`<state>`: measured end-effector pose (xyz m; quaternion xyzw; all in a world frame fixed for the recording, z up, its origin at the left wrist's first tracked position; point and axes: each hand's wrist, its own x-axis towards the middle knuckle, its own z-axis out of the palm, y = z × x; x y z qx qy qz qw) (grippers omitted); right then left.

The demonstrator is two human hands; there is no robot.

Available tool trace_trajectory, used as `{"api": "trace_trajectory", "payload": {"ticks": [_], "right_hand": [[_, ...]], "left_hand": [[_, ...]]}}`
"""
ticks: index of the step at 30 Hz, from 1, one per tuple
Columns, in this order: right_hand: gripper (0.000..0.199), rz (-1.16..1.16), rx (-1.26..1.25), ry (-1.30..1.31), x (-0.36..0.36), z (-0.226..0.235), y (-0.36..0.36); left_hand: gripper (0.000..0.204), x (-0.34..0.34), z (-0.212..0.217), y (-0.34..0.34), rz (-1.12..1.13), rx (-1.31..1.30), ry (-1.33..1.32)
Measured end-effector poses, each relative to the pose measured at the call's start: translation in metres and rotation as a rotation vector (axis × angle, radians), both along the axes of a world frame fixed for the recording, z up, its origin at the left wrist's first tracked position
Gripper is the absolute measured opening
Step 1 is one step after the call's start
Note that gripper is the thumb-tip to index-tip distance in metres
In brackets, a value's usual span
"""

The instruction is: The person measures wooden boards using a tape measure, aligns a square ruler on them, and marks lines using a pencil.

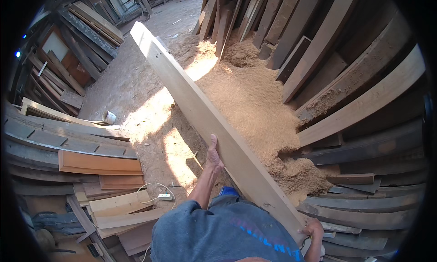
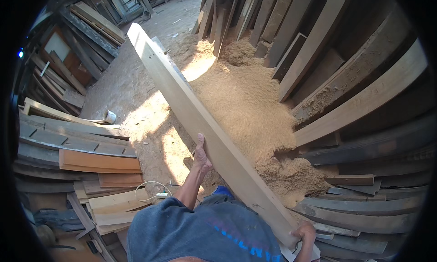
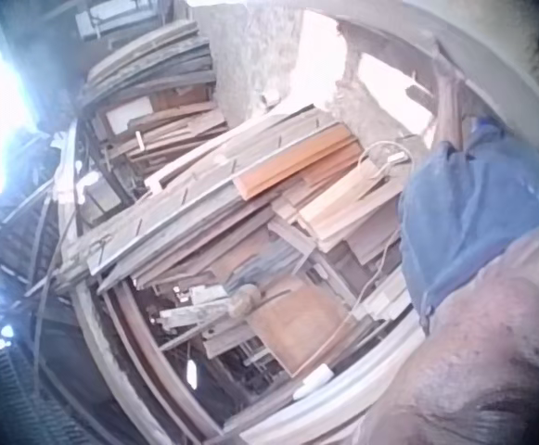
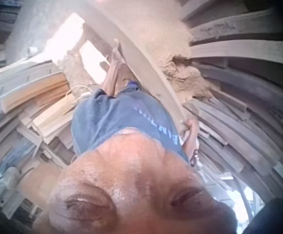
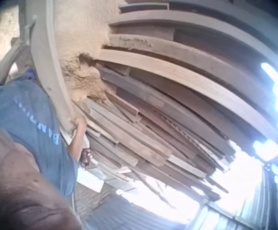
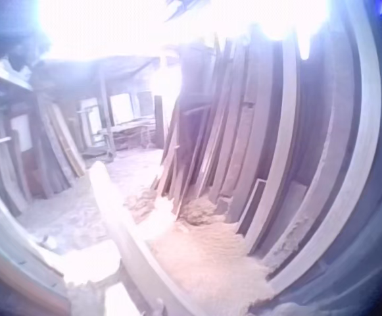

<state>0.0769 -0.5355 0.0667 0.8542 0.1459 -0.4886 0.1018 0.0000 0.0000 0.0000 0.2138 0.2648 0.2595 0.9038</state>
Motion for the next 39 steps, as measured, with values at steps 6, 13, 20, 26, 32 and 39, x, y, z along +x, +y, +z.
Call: {"api": "trace_trajectory", "payload": {"ticks": [6, 13, 20, 26, 32, 39], "right_hand": [[0.083, -0.105, -0.222, 0.491, 0.003, -0.077, -0.017], [0.083, -0.172, -0.257, 0.620, 0.017, -0.081, 0.014], [0.076, -0.192, -0.166, 0.556, 0.015, -0.079, 0.036], [0.064, 0.043, 0.034, 0.135, -0.001, -0.142, 0.008], [0.046, -1.281, 1.103, 0.457, -0.017, -0.040, 0.059], [0.070, -1.152, 1.479, 0.614, -0.061, -0.104, 0.163]], "left_hand": [[0.073, -0.008, -0.068, -0.005, -0.013, -0.130, 0.102], [0.060, -0.009, -0.114, 0.011, 0.008, 0.025, 0.307], [0.084, -0.037, -0.083, 0.037, -0.593, 0.493, 0.940], [0.085, -0.030, -0.056, 0.047, -1.170, 1.122, 1.234], [0.058, -0.047, -0.073, 0.024, -1.274, 1.599, 1.201], [0.029, 0.015, -0.039, -0.091, -1.495, 0.512, 0.543]]}}
